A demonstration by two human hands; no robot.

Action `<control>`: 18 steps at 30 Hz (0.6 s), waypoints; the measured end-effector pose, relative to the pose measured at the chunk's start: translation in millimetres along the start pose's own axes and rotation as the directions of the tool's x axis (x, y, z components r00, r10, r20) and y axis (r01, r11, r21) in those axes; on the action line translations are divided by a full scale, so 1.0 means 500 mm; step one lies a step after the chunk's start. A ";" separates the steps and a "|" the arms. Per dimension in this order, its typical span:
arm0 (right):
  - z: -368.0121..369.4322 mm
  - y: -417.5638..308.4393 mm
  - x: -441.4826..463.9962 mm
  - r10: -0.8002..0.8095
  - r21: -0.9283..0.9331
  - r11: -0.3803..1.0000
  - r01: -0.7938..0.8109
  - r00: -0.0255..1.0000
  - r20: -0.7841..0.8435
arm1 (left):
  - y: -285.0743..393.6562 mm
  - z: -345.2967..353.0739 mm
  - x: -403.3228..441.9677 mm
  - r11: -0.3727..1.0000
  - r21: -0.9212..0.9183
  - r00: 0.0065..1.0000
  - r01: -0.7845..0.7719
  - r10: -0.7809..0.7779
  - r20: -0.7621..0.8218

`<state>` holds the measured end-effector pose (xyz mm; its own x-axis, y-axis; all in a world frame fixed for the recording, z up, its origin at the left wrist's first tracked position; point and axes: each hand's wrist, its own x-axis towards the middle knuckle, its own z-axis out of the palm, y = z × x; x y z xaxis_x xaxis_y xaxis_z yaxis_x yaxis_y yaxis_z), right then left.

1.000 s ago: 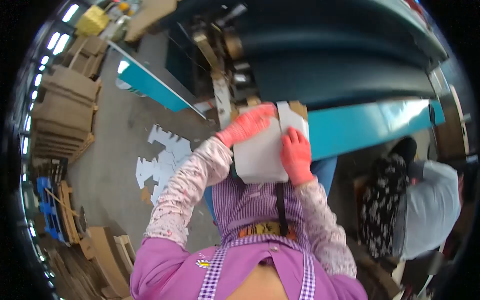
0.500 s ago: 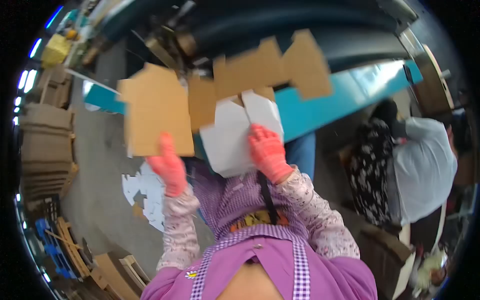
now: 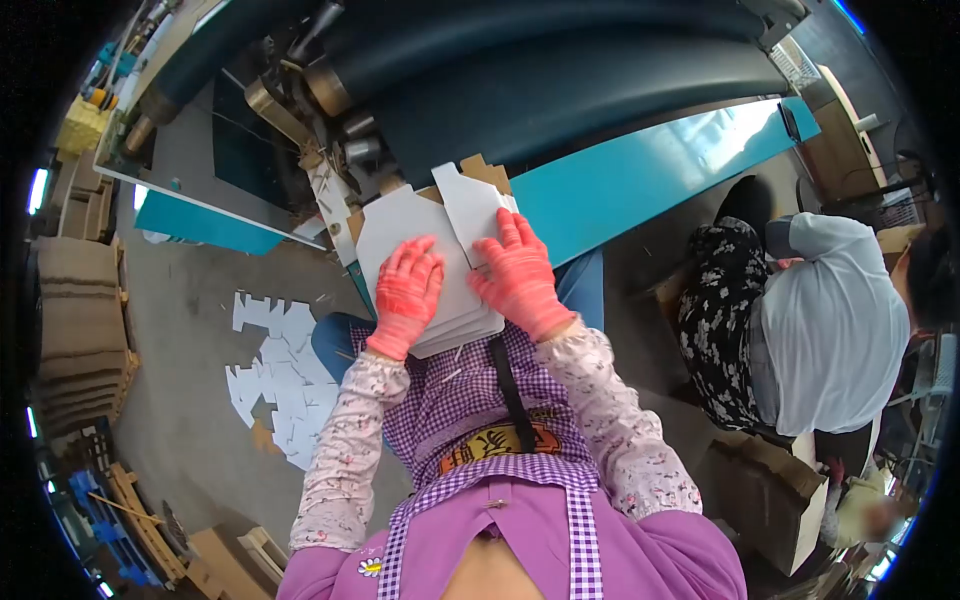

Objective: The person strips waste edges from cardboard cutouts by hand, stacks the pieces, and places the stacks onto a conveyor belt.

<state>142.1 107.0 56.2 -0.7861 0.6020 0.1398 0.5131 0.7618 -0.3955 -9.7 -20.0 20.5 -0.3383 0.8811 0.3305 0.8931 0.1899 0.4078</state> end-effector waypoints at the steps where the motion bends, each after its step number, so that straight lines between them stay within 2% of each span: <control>1: 0.007 -0.006 0.006 0.049 -0.019 0.999 -0.049 0.999 0.014 | 0.008 0.011 0.009 0.997 0.064 0.998 -0.037 0.040 -0.052; 5: 0.014 -0.024 0.030 0.228 -0.019 0.974 -0.227 0.972 0.051 | 0.017 0.025 0.025 0.991 0.081 0.994 -0.107 0.110 -0.028; 11: 0.033 -0.007 0.036 0.217 -0.036 0.976 -0.216 0.975 0.038 | 0.016 0.028 0.029 0.990 0.087 0.994 -0.112 0.111 0.020; 14: 0.019 -0.029 0.037 0.172 -0.136 0.976 -0.169 0.985 0.008 | 0.014 0.026 0.027 0.991 0.085 0.994 -0.104 0.102 0.024; 16: -0.003 -0.045 0.066 0.129 -0.162 0.983 -0.084 0.948 0.292 | 0.003 0.019 0.030 0.988 0.088 0.991 -0.126 0.121 0.058; 17: 0.102 -0.005 0.037 -0.120 -0.089 0.991 0.102 0.964 -0.236 | 0.002 0.017 0.033 0.996 0.049 0.994 -0.073 0.069 0.080; 18: 0.094 -0.005 0.033 -0.262 -0.279 0.943 0.184 0.925 -0.275 | -0.021 0.031 0.040 0.989 0.033 0.987 -0.147 0.144 0.071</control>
<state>111.9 103.7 16.9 -0.7670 0.4228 0.4827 0.4346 0.8957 -0.0941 -21.1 2.7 9.5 -0.1839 0.9279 0.3243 0.9425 0.0728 0.3261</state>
